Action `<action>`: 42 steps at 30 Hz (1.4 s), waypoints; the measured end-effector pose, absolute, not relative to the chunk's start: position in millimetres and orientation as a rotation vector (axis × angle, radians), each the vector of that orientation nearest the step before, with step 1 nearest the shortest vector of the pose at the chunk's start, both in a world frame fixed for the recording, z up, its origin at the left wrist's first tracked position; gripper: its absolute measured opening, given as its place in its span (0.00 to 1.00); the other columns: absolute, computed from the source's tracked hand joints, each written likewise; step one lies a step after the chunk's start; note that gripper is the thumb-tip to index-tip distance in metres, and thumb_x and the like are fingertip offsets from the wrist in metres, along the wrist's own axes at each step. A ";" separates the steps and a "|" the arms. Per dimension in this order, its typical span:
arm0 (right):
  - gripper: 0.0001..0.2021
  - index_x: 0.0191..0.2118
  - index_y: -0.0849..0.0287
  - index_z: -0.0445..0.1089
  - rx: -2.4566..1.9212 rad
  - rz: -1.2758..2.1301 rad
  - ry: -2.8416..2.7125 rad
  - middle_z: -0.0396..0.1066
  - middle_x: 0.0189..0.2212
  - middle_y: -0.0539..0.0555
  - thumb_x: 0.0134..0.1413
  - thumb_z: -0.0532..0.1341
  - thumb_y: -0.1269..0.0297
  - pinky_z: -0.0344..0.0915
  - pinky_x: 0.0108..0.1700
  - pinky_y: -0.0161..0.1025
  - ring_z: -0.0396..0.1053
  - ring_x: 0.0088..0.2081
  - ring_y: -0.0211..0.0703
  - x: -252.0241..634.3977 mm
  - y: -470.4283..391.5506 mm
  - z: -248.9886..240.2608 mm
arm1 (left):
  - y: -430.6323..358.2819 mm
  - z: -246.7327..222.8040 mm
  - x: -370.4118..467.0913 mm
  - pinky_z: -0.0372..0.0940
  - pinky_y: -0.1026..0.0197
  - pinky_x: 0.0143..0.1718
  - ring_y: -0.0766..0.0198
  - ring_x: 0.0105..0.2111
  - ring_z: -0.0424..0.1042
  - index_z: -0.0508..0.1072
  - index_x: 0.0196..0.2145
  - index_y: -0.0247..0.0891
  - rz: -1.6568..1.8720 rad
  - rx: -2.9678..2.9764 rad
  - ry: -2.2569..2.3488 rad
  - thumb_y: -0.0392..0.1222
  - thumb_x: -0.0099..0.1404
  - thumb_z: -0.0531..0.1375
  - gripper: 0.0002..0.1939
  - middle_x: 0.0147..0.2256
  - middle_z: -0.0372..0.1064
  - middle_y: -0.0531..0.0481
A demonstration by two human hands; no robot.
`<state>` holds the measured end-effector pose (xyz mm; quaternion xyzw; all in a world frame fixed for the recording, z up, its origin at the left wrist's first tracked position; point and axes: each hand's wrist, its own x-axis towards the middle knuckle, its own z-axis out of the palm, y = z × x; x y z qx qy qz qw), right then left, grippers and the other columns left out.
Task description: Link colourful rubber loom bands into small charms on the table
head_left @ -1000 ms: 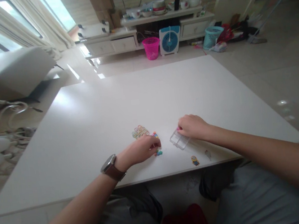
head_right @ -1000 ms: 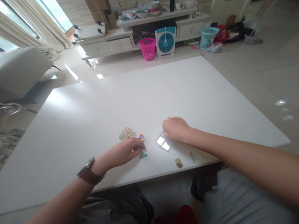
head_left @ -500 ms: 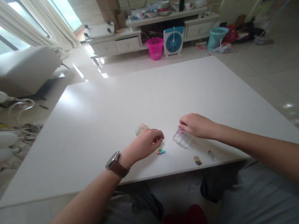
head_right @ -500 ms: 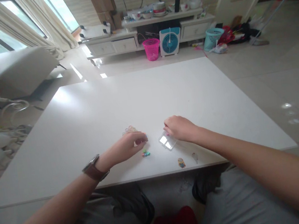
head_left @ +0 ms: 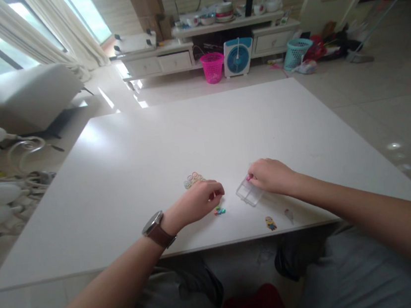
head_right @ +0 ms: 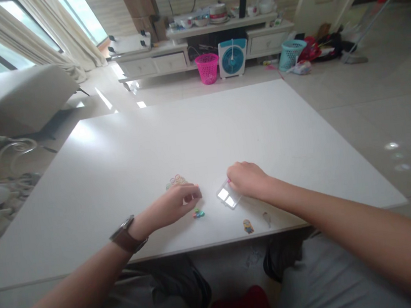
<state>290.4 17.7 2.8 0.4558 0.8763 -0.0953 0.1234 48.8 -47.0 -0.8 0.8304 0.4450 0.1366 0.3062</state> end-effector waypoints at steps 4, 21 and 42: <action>0.15 0.38 0.62 0.79 1.367 -0.257 2.513 0.78 0.39 0.65 0.59 0.55 0.61 0.66 0.38 0.40 0.75 0.40 0.52 282.4 15.7 -4.6 | -47.6 -0.4 50.1 0.62 0.63 0.36 0.65 0.31 0.68 0.73 0.33 0.37 0.334 2.193 1.146 0.35 0.67 0.54 0.08 0.31 0.72 0.49; 0.09 0.34 0.60 0.78 1.229 -0.677 3.026 0.72 0.26 0.51 0.56 0.61 0.64 0.58 0.33 0.35 0.66 0.28 0.37 283.4 4.8 17.6 | -50.5 -3.9 66.0 0.68 0.62 0.37 0.65 0.35 0.74 0.72 0.40 0.35 0.706 1.598 1.153 0.42 0.63 0.63 0.10 0.35 0.76 0.47; 0.02 0.35 0.59 0.72 0.995 -1.048 3.335 0.67 0.32 0.52 0.57 0.62 0.71 0.62 0.36 0.37 0.66 0.32 0.38 266.5 -20.5 -5.8 | -43.9 -12.1 58.8 0.67 0.61 0.40 0.61 0.38 0.77 0.69 0.44 0.33 0.702 1.038 0.860 0.40 0.55 0.71 0.21 0.38 0.79 0.41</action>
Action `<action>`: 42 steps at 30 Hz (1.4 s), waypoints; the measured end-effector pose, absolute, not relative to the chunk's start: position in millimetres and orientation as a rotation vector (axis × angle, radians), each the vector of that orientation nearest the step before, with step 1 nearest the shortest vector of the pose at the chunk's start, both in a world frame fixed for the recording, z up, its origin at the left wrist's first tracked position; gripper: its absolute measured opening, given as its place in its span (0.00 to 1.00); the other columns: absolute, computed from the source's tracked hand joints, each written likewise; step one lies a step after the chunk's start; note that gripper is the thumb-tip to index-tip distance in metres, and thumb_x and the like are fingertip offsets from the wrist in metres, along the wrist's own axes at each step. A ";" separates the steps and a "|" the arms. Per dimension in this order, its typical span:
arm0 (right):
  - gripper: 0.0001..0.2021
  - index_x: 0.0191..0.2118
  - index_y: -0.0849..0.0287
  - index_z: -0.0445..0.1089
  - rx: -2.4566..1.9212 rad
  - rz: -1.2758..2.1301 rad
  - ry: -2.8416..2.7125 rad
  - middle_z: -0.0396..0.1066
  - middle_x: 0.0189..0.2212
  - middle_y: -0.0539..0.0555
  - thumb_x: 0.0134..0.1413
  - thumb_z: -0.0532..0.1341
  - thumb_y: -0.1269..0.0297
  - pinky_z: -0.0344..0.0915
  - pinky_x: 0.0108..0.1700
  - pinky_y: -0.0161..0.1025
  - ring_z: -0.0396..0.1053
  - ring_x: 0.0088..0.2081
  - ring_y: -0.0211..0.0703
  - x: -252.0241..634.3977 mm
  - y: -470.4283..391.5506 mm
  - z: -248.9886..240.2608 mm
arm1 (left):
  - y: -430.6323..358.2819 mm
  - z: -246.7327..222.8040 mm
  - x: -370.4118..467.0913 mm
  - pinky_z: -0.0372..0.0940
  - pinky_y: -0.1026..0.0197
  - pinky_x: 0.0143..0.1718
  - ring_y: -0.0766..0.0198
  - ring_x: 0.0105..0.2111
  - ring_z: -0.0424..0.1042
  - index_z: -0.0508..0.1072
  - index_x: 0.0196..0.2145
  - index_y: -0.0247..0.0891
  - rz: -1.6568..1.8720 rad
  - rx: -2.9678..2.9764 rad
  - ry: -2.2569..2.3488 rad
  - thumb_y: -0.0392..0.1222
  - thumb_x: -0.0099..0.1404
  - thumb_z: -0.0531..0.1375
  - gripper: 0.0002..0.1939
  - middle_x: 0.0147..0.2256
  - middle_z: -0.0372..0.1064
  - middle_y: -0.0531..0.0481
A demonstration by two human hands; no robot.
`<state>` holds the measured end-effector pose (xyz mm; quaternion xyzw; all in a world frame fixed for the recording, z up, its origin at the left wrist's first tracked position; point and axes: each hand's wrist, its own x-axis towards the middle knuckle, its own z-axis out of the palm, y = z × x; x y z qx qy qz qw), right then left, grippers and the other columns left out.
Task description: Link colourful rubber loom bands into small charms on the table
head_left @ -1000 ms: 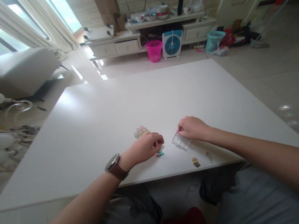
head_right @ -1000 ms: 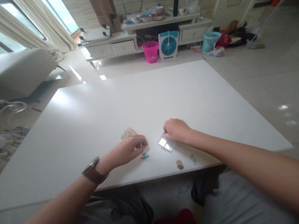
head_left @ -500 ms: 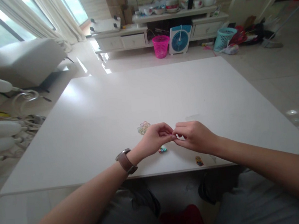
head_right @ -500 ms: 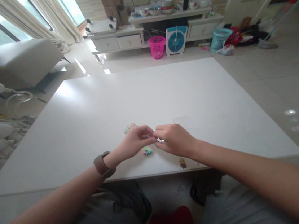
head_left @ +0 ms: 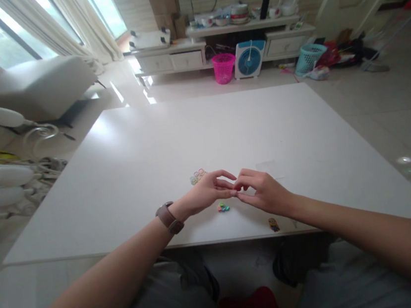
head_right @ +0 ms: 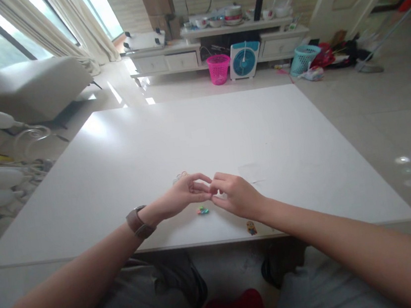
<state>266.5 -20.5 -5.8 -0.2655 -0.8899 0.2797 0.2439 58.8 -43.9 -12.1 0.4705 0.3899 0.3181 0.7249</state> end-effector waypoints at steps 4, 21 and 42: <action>0.02 0.34 0.58 0.71 -0.749 0.820 -2.394 0.68 0.32 0.51 0.58 0.64 0.67 0.63 0.36 0.37 0.67 0.32 0.38 265.0 -19.7 -5.8 | -39.7 -12.7 52.0 0.67 0.58 0.43 0.61 0.36 0.77 0.69 0.44 0.33 0.687 1.041 0.865 0.41 0.55 0.71 0.21 0.35 0.79 0.43; 0.07 0.41 0.58 0.76 -0.536 1.112 -2.437 0.73 0.34 0.53 0.59 0.61 0.70 0.66 0.39 0.37 0.70 0.35 0.39 260.1 -20.8 -12.7 | -39.8 -18.5 40.4 0.67 0.59 0.37 0.65 0.30 0.76 0.67 0.48 0.35 0.462 1.217 0.866 0.37 0.56 0.69 0.23 0.29 0.77 0.50; 0.07 0.37 0.57 0.76 -0.807 0.301 -2.863 0.73 0.38 0.56 0.62 0.61 0.62 0.53 0.44 0.44 0.63 0.44 0.48 255.7 -20.0 -35.7 | -37.6 -4.8 28.9 0.64 0.66 0.31 0.64 0.29 0.73 0.77 0.32 0.33 0.252 1.918 1.302 0.30 0.49 0.66 0.09 0.28 0.75 0.50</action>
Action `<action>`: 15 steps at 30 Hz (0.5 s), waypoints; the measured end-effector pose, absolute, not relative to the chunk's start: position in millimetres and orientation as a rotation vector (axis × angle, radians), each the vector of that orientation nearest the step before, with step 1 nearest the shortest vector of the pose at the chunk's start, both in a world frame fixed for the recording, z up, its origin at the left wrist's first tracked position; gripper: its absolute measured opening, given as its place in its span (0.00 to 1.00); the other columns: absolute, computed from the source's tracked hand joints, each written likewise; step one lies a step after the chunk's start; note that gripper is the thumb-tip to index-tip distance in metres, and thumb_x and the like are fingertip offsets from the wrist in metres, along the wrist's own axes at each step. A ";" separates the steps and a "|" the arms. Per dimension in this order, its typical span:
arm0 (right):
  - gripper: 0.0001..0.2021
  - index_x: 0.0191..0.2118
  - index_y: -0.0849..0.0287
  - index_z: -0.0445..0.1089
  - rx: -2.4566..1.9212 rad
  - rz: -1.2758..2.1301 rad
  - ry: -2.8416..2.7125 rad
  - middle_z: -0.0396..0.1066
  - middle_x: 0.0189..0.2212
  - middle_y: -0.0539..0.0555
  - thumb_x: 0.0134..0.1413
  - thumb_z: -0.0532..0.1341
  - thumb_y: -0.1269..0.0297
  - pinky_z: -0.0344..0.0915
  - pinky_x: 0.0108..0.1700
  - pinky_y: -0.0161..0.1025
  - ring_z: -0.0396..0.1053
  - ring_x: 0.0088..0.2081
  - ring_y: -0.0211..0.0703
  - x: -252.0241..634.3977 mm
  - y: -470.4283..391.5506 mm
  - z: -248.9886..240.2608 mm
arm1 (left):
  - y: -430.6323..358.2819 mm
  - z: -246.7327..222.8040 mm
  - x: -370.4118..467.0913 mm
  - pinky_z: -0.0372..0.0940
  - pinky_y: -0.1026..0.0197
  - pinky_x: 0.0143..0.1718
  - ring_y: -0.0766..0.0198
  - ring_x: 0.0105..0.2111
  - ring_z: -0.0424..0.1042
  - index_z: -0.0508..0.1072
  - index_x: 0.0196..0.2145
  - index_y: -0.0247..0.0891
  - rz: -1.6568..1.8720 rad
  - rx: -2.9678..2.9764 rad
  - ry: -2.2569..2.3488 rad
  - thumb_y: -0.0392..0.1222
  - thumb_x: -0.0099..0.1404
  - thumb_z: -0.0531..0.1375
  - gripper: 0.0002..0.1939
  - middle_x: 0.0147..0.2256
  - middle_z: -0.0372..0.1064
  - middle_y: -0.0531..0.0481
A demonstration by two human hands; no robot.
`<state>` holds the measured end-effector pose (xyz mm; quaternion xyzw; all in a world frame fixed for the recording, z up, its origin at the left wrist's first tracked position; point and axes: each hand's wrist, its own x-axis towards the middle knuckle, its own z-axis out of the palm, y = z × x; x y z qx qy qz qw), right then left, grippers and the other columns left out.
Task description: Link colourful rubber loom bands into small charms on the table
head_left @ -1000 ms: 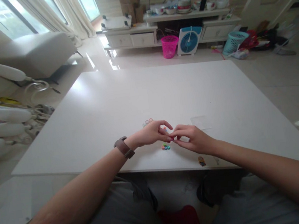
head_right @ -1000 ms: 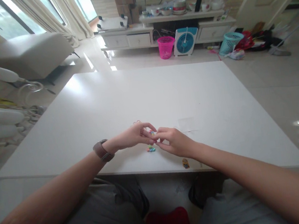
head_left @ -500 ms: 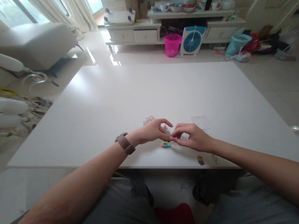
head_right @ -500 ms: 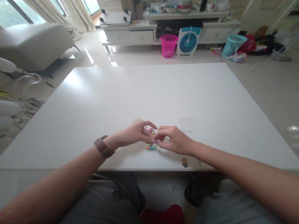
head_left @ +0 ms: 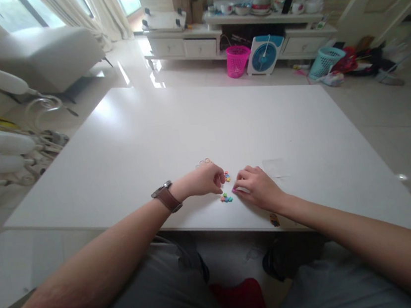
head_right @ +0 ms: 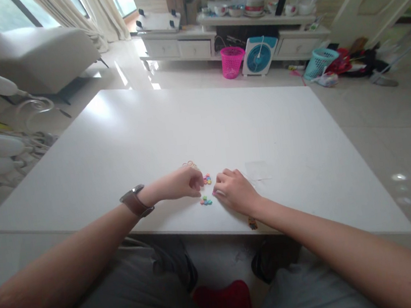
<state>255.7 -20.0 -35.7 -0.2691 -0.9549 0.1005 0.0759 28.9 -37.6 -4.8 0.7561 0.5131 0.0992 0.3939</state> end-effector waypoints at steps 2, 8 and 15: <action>0.08 0.36 0.56 0.76 -0.807 0.307 -2.873 0.73 0.37 0.55 0.63 0.61 0.61 0.52 0.44 0.45 0.63 0.44 0.48 254.5 -20.6 -36.1 | -39.5 -2.6 30.5 0.62 0.66 0.29 0.64 0.29 0.73 0.77 0.31 0.33 0.170 1.928 1.285 0.31 0.49 0.67 0.09 0.28 0.75 0.50; 0.07 0.38 0.57 0.75 -0.784 0.437 -2.866 0.76 0.35 0.53 0.63 0.59 0.64 0.48 0.46 0.46 0.65 0.43 0.46 255.0 -20.6 -34.6 | -40.8 -4.5 30.5 0.59 0.65 0.28 0.63 0.28 0.71 0.77 0.32 0.35 0.088 1.971 1.297 0.33 0.49 0.68 0.10 0.28 0.75 0.50; 0.06 0.37 0.57 0.75 -0.719 0.511 -2.854 0.77 0.34 0.53 0.62 0.59 0.67 0.47 0.46 0.46 0.67 0.42 0.46 254.5 -25.6 -34.3 | -42.0 -4.9 31.5 0.61 0.63 0.31 0.61 0.29 0.72 0.78 0.34 0.35 0.037 1.999 1.323 0.31 0.48 0.67 0.12 0.29 0.76 0.49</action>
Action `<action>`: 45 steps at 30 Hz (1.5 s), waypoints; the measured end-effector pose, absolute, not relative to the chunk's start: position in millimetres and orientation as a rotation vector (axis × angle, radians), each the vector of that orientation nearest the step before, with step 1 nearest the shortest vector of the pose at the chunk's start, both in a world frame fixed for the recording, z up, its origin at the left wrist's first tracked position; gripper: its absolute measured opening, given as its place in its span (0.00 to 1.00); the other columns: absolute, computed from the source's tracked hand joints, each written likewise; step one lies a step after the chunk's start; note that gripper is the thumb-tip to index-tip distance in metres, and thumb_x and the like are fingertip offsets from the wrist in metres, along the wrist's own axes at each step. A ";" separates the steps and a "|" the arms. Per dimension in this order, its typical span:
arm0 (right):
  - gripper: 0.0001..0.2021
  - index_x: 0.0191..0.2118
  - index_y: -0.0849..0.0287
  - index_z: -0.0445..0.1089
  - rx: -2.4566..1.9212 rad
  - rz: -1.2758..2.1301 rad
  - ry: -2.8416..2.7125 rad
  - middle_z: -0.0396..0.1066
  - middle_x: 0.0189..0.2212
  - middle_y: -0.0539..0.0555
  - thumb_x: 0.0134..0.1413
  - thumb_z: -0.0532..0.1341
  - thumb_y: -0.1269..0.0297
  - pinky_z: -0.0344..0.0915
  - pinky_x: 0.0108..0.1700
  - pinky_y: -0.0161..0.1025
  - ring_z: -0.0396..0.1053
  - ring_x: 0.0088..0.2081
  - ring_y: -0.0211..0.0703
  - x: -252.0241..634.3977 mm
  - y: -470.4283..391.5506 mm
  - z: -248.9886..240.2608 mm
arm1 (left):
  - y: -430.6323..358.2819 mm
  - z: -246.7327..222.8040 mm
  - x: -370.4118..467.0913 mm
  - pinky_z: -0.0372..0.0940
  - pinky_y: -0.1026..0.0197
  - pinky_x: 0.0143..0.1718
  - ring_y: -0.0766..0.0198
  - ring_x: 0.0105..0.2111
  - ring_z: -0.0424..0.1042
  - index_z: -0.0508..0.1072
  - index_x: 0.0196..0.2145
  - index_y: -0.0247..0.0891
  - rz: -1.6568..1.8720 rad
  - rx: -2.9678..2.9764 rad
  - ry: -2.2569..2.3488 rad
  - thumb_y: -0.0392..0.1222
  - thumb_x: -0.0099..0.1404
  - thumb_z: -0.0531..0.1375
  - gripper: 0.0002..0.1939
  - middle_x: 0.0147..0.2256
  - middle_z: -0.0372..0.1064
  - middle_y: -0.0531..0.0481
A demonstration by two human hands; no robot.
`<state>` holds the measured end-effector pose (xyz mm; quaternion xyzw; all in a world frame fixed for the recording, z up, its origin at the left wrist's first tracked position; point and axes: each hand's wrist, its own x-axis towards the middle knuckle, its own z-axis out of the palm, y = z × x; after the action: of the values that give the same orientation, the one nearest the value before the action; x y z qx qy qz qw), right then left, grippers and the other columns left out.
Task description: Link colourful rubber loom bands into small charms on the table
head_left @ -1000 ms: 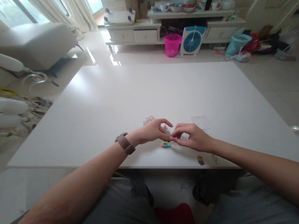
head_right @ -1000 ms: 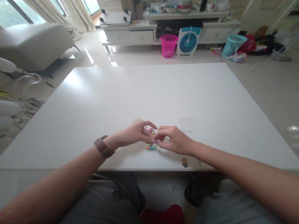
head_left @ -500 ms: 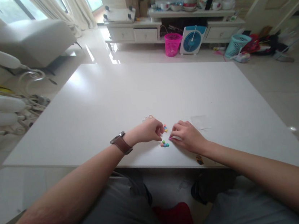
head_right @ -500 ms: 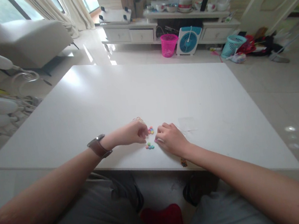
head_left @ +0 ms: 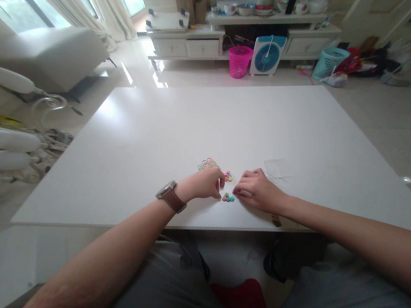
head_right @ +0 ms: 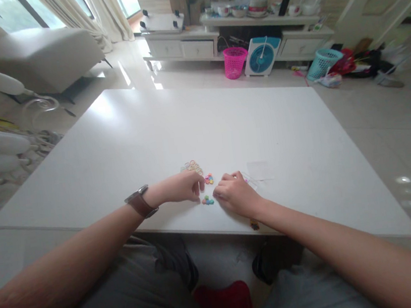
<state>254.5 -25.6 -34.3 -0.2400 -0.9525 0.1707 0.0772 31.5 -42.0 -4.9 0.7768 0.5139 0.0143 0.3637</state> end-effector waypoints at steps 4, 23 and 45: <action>0.06 0.38 0.57 0.75 -0.693 0.549 -2.856 0.78 0.34 0.53 0.62 0.59 0.69 0.47 0.46 0.45 0.67 0.42 0.46 252.9 -28.7 -30.8 | -42.6 -4.7 32.4 0.61 0.64 0.30 0.62 0.29 0.72 0.78 0.34 0.34 0.021 1.997 1.312 0.31 0.49 0.66 0.12 0.29 0.76 0.49; 0.11 0.44 0.55 0.75 -0.648 0.732 -2.826 0.78 0.37 0.53 0.59 0.59 0.72 0.49 0.45 0.45 0.67 0.43 0.47 252.5 -30.4 -33.0 | -42.5 -8.8 33.9 0.59 0.65 0.28 0.65 0.26 0.71 0.78 0.33 0.35 0.047 2.003 1.289 0.32 0.49 0.68 0.10 0.26 0.75 0.51; 0.08 0.28 0.56 0.78 -0.989 0.453 -3.028 0.74 0.26 0.52 0.54 0.62 0.66 0.55 0.38 0.41 0.69 0.32 0.42 303.9 40.1 2.9 | -42.2 -7.0 34.6 0.59 0.62 0.32 0.62 0.29 0.70 0.77 0.35 0.36 0.108 2.035 1.200 0.39 0.54 0.68 0.10 0.28 0.76 0.49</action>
<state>303.9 40.1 2.9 -0.3071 -0.9404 0.1408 -0.0380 34.6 -42.2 -7.0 0.7964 0.4696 0.0421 0.3787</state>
